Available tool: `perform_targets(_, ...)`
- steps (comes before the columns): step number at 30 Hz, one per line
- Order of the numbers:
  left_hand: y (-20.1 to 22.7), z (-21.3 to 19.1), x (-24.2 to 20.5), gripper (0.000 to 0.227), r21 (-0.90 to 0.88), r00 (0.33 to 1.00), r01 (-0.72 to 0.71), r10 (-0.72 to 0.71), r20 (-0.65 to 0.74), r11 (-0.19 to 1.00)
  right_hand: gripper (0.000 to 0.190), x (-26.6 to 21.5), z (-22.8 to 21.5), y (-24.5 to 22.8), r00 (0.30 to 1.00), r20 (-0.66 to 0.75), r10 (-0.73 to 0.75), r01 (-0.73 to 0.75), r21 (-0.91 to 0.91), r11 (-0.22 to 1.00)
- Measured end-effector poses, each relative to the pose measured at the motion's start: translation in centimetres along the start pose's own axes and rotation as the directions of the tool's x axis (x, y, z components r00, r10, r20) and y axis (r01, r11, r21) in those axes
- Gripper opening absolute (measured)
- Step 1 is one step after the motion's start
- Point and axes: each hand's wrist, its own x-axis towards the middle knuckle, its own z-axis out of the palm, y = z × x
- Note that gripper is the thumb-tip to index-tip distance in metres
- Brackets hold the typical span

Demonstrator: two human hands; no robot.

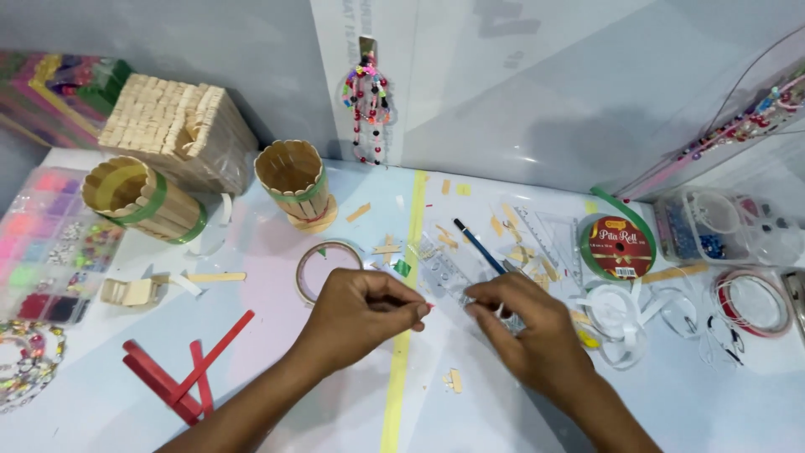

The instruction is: Refining and assembling small wooden sticks using a ruler, pencil, scissors, and tape to create a decorative craft object.

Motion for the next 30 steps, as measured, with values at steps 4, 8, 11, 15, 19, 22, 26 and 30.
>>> perform_targets(4,-0.4,0.7,0.8,0.013,-0.124,0.999,-0.003,0.010,0.051,0.992,0.027,-0.2,2.2,-1.5,0.993,-0.096,-0.066,0.071,0.053,0.996)
perform_targets(8,-1.5,0.8,1.2,0.032,-0.124,0.994,-0.013,0.026,0.103,0.992,0.020,-0.7,3.3,-1.5,0.988,-0.143,-0.051,0.063,0.077,0.995)
perform_targets(11,-2.3,0.7,1.6,0.040,-0.131,0.986,-0.074,0.092,0.142,0.989,0.017,-0.6,3.6,-1.2,0.984,-0.161,-0.078,0.085,0.038,0.996)
perform_targets(15,-3.0,0.7,1.7,0.044,-0.137,0.969,-0.169,0.190,0.159,0.976,0.014,-0.5,3.7,-1.1,0.978,-0.174,-0.111,0.112,-0.006,0.994)
perform_targets(19,-3.3,0.7,1.5,0.040,-0.107,0.962,-0.215,0.229,0.147,0.971,0.016,-0.6,3.7,-1.1,0.981,-0.172,-0.089,0.090,-0.001,0.996)
perform_targets(22,-3.4,0.7,1.4,0.038,-0.072,0.953,-0.267,0.275,0.129,0.961,0.016,-0.7,3.8,-1.0,0.980,-0.176,-0.089,0.086,-0.020,0.996)
perform_targets(26,-3.2,0.7,1.3,0.038,-0.080,0.947,-0.299,0.306,0.100,0.951,0.015,-0.5,3.9,-1.2,0.968,-0.213,-0.135,0.123,-0.070,0.990)
perform_targets(30,-3.1,0.6,1.2,0.039,-0.077,0.941,-0.318,0.325,0.092,0.945,0.015,-0.3,3.9,-1.4,0.963,-0.218,-0.157,0.144,-0.074,0.987)
